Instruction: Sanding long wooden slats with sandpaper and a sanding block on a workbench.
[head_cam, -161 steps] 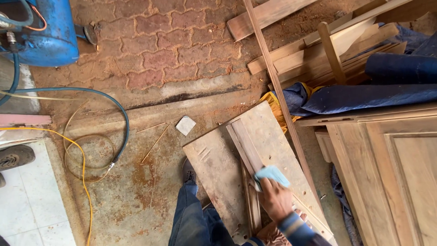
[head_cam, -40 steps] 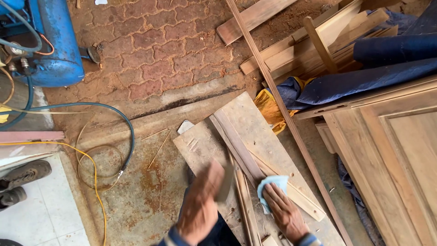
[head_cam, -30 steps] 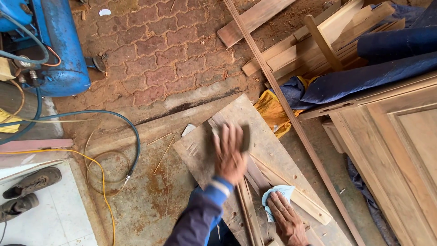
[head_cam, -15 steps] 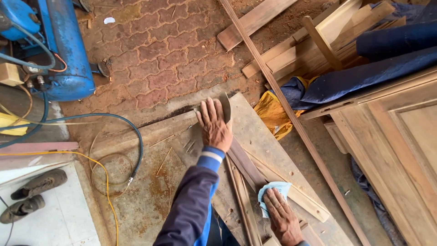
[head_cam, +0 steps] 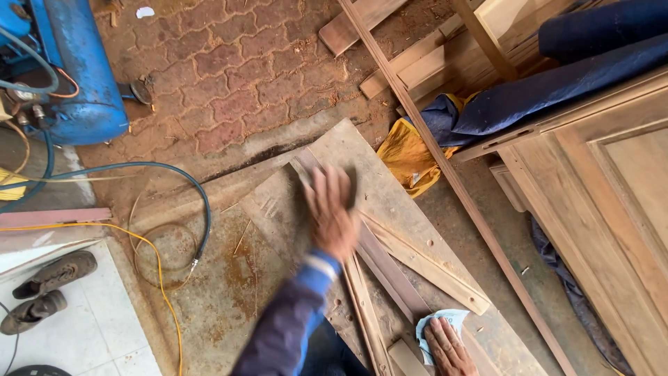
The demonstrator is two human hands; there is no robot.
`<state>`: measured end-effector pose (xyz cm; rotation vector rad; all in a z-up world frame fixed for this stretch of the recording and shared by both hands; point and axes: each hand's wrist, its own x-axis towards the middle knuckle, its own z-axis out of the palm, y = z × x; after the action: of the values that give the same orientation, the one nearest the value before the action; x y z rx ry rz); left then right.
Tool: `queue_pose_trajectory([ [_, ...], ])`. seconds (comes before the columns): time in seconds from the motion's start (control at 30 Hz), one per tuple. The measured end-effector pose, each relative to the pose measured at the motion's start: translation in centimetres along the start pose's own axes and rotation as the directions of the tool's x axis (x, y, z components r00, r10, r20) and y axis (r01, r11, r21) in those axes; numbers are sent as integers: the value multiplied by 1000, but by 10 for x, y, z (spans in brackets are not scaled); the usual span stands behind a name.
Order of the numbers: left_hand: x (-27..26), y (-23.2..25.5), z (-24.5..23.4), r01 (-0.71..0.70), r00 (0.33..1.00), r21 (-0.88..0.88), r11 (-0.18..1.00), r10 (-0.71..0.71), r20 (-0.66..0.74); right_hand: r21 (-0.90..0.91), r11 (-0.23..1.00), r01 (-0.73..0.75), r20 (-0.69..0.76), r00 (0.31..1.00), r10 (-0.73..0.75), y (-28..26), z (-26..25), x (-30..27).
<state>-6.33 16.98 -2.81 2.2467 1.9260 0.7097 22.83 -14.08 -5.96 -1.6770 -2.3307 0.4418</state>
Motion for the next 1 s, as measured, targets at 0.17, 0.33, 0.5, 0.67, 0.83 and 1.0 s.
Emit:
queue_pose_trajectory([
  [0.17,-124,77,-2,-85,939,-387,918,203,277,4,1000,28,-81,996,-27,-10,-8,11],
  [0.33,-43,23,5,-275,953,43,960,267,143,5,1000,26,-85,996,-26,-21,-18,16],
  [0.5,-79,101,-58,-104,917,12,995,91,388,51,998,33,-118,993,-26,-16,-19,20],
  [0.67,-87,93,-44,-145,952,-287,947,212,221,34,999,27,-116,993,-23,-13,-7,9],
  [0.83,31,-42,10,213,957,125,969,-233,174,7,1000,16,-61,998,-15,8,19,-6],
  [1.0,-10,22,-14,378,897,-74,923,-345,277,-53,998,15,-95,995,-20,23,40,-14],
])
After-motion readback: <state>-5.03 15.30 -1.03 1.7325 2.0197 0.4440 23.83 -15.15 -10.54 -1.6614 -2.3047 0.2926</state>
